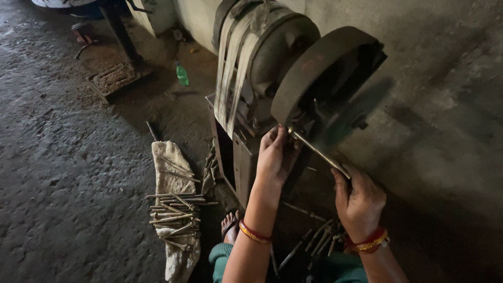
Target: The person sits on the floor and repeatedly presses threaded metal rods against a rotating grinding wheel to smooth or shape their ends. They handle the rods one at a time, rotating them by hand during contact with the wheel, and place finished rods aside on the floor.
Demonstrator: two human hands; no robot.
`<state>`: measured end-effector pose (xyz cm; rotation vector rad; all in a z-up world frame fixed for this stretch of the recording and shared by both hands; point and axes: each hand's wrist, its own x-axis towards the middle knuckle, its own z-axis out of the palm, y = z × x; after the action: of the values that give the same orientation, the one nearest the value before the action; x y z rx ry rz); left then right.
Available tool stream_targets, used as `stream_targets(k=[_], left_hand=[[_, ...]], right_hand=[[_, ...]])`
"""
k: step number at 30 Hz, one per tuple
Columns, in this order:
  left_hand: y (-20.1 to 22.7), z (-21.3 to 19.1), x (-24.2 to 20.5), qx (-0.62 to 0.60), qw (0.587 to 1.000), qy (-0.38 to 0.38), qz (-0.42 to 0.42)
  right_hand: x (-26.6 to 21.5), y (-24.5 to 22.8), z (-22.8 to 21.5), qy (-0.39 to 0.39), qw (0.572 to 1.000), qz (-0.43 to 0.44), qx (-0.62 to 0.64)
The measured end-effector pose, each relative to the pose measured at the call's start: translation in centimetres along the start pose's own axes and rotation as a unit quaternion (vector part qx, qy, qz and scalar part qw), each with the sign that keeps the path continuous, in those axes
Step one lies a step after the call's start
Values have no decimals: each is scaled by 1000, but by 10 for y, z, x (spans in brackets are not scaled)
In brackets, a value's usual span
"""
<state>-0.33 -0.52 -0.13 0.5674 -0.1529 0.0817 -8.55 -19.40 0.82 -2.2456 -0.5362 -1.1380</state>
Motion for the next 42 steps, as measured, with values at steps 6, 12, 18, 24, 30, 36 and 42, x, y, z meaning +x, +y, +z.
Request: stream_targets(k=[6, 12, 18, 24, 30, 36, 42], left_hand=[[4, 3, -4, -21, 1000, -15, 10], [7, 5, -4, 21, 999, 40, -20], [7, 0, -3, 56, 998, -6, 24], [7, 1, -4, 16, 1000, 22, -4], [16, 7, -15, 14, 1000, -3, -17], [50, -11, -138, 77, 996, -49, -11], [56, -12, -262, 95, 995, -2, -14]], right_hand=[[2, -1, -1, -4, 1000, -21, -2], [-2, 0, -2, -13, 1000, 8, -21], [-5, 4, 1, -16, 1000, 13, -8], [-9, 7, 4, -12, 999, 30, 3], [-8, 2, -6, -19, 995, 65, 70], [-35, -40, -69, -39, 963, 153, 218], [-43, -78, -102, -161, 845, 265, 435]])
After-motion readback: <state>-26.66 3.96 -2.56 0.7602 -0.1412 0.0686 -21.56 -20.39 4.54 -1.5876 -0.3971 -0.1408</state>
